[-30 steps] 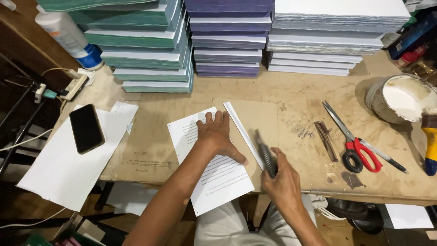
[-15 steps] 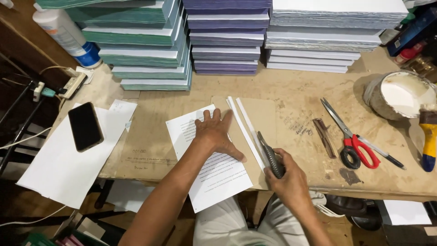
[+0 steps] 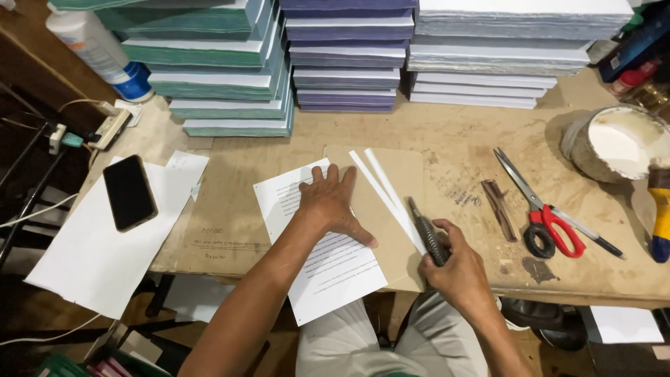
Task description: Cutting printed documents into strips using a utility knife and a ruler on a workbench.
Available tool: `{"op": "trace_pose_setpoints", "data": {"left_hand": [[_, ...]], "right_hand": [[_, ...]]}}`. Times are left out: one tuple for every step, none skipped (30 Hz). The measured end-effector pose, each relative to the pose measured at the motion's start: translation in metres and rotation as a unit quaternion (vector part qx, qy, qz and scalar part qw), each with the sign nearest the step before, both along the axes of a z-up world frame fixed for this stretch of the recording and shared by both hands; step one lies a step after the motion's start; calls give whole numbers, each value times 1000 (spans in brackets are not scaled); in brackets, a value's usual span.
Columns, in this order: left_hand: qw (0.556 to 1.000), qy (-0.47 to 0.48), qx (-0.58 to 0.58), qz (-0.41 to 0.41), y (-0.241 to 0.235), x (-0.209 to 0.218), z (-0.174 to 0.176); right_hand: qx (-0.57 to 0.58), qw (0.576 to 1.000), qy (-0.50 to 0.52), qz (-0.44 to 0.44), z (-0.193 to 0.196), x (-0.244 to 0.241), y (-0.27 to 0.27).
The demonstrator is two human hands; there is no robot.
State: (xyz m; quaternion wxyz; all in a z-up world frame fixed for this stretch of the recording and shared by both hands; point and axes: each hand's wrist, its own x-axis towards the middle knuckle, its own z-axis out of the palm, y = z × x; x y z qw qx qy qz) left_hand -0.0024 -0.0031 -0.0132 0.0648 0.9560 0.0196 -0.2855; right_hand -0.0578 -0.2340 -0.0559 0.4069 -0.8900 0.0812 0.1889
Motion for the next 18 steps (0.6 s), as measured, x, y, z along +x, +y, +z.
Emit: {"op": "trace_pose_setpoints", "data": {"left_hand": [[1000, 0, -1, -3, 0, 1, -2], [1000, -3, -1, -1, 0, 1, -3], [1000, -5, -1, 2, 1, 1, -4], [1000, -6, -1, 2, 1, 2, -4], [1000, -10, 1, 3, 1, 2, -5], [1000, -14, 3, 4, 1, 2, -6], [1000, -16, 4, 5, 2, 1, -9], [1000, -25, -6, 6, 3, 0, -12], [999, -35, -16, 10, 5, -2, -14], [999, -36, -16, 14, 7, -6, -17], [997, -60, -44, 28, 10, -11, -19], [993, -85, -72, 41, 13, -16, -21], [993, -86, -70, 47, 15, -29, -37], [979, -151, -127, 53, 17, -42, -52], [958, -217, -181, 58, 20, -54, -67], [957, -219, -177, 63, 14, -76, -90], [876, -445, -188, 0, 10, -98, -113], [741, -641, -185, -68, 6, -119, -136]], "right_hand": [[-1, 1000, 0, -3, 2, -2, 1], [-12, 1000, 3, -8, 4, -4, 1], [-24, 1000, 7, -10, 5, -6, 3], [-23, 1000, 6, -11, 5, -8, 3], [-36, 999, -5, -4, 4, -10, 4], [-48, 999, -16, 3, 3, -13, 5], [-47, 999, -17, 4, 2, -14, 5], [-53, 998, -20, 0, 2, -16, 5], [-60, 998, -24, -1, 2, -16, 6], [-59, 998, -26, 4, 0, -18, 4], [-58, 998, -36, 11, -1, -19, 3], [-56, 997, -46, 18, -2, -20, 2], [-55, 997, -48, 24, -9, -21, -3], [-67, 994, -74, 34, -16, -21, -8], [-79, 991, -100, 43, -23, -20, -12], [-76, 991, -103, 49, -40, -17, -27], [-72, 985, -149, 53, -58, -13, -40], [-66, 977, -196, 55, -76, -8, -52]]}}
